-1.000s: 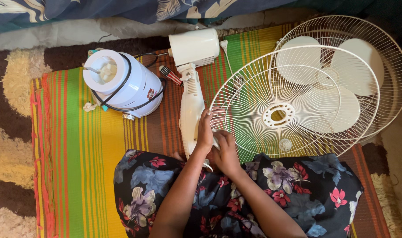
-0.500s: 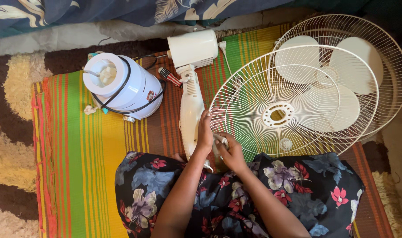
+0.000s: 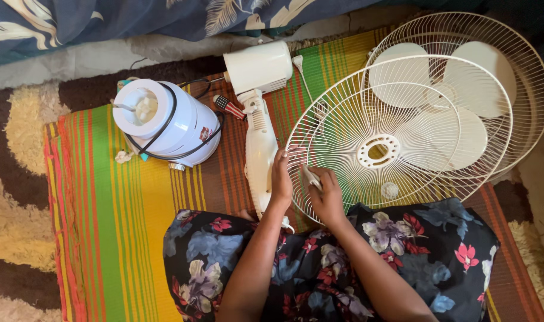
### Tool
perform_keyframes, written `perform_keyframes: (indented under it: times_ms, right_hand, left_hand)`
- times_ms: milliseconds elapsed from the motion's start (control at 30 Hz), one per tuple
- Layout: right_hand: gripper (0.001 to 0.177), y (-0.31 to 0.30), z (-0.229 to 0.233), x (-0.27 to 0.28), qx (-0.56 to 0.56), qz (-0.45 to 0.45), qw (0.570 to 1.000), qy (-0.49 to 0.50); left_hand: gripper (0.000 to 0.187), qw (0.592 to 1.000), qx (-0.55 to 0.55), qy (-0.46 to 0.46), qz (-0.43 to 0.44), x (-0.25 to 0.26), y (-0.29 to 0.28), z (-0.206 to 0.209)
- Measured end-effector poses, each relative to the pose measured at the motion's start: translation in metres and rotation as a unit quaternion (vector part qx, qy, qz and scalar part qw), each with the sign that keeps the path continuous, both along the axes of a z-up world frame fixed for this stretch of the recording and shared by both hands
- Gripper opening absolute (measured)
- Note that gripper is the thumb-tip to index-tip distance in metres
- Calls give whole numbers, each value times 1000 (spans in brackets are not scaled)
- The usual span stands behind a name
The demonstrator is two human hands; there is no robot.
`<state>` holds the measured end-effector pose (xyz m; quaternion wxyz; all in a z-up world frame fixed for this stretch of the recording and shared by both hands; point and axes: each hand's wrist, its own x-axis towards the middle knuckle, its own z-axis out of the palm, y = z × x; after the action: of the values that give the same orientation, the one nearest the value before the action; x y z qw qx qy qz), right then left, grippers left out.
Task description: The person sits on a mat and wipes the metal wire cage of a disassembled white electric fan using a small white cloth. They systematically clean the inner and outer rings of the cage, rotating it to reach different sections.
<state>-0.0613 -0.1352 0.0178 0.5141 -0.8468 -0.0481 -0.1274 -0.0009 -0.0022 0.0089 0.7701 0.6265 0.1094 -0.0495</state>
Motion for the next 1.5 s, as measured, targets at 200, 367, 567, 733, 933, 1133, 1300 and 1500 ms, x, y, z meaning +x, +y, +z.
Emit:
perform_keyframes:
  times_ms: [200,367,567,733,933,1133,1300,1500]
  right_hand:
    - [54,16,5,-2,-2,53,998,-17]
    - [51,23,-8,-6,13,70,997,21]
    - [48,21,-17,-19,15,83,995,46]
    - [47,23,-15,-27,-4,81,996,35]
    - [51,26,-7,-41,-75,90,993,6]
    - [46,25,-3,-55,-123,96,988,-1]
    - [41,-5,-11,-70,-204,103,972,55]
    - [43,-31,-21,-86,-232,117,956,135]
  left_hand:
    - [46,998,-40,-54,19,-2,-1,-4]
    - [44,996,-72,-44,17,-2,-1,-6]
    - [41,996,-61,-65,15,2,-4,-22]
    - [38,995,-6,-100,27,0,-5,-31]
    - [35,987,26,-149,45,-10,-5,-26]
    - [38,988,3,-146,48,-23,-8,-24]
    - [42,992,-33,-125,4,-52,-29,-38]
    - [47,985,-131,-111,-27,-68,-56,-63]
